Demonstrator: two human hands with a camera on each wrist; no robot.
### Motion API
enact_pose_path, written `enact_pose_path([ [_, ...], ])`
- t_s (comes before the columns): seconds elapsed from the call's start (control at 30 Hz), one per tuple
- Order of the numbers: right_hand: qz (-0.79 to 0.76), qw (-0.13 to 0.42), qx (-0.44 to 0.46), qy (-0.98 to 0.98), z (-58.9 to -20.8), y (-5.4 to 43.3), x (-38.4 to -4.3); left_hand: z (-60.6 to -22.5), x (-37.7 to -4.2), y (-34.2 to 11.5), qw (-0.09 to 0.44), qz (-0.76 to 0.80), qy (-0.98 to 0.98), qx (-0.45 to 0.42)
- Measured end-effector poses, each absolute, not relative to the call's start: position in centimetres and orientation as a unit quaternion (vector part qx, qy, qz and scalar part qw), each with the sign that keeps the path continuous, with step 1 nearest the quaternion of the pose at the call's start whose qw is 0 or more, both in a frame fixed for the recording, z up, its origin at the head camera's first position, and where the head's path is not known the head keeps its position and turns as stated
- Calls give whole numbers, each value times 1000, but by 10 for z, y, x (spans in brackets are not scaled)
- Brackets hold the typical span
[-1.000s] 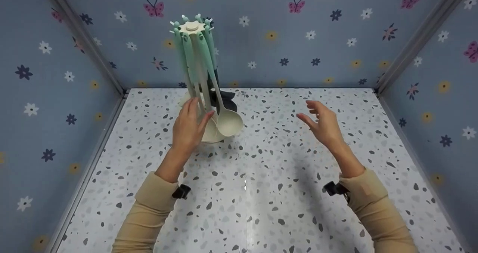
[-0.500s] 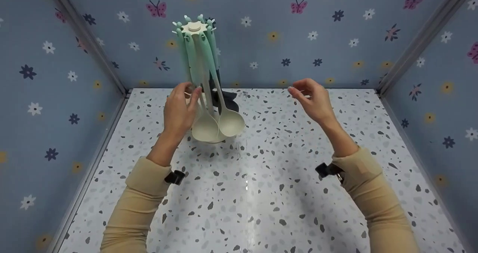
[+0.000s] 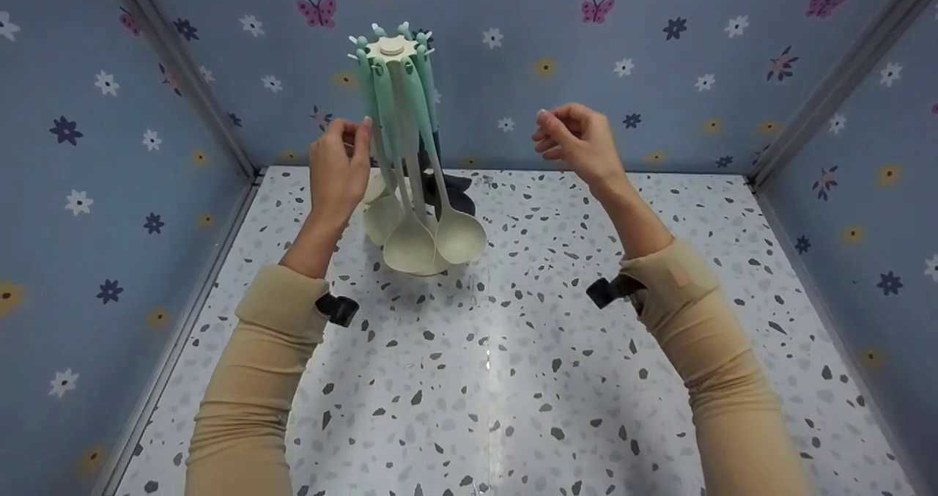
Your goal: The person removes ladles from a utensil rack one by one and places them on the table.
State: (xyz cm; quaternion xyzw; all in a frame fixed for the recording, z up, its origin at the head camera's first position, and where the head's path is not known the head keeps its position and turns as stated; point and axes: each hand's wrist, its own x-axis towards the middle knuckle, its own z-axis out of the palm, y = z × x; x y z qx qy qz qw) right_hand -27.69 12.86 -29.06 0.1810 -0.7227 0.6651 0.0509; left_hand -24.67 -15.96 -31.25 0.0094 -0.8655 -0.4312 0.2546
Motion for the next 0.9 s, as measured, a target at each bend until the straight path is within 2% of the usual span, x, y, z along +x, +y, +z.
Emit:
enact_pose_path([
  [0.47, 675, 21, 151, -722, -266, 77, -308, -271, -275, -163, 256, -524, -809, 68],
  [0.9, 643, 0, 126, -756, -248, 36, -326, -244, -294, -158, 210, -430, -868, 136],
])
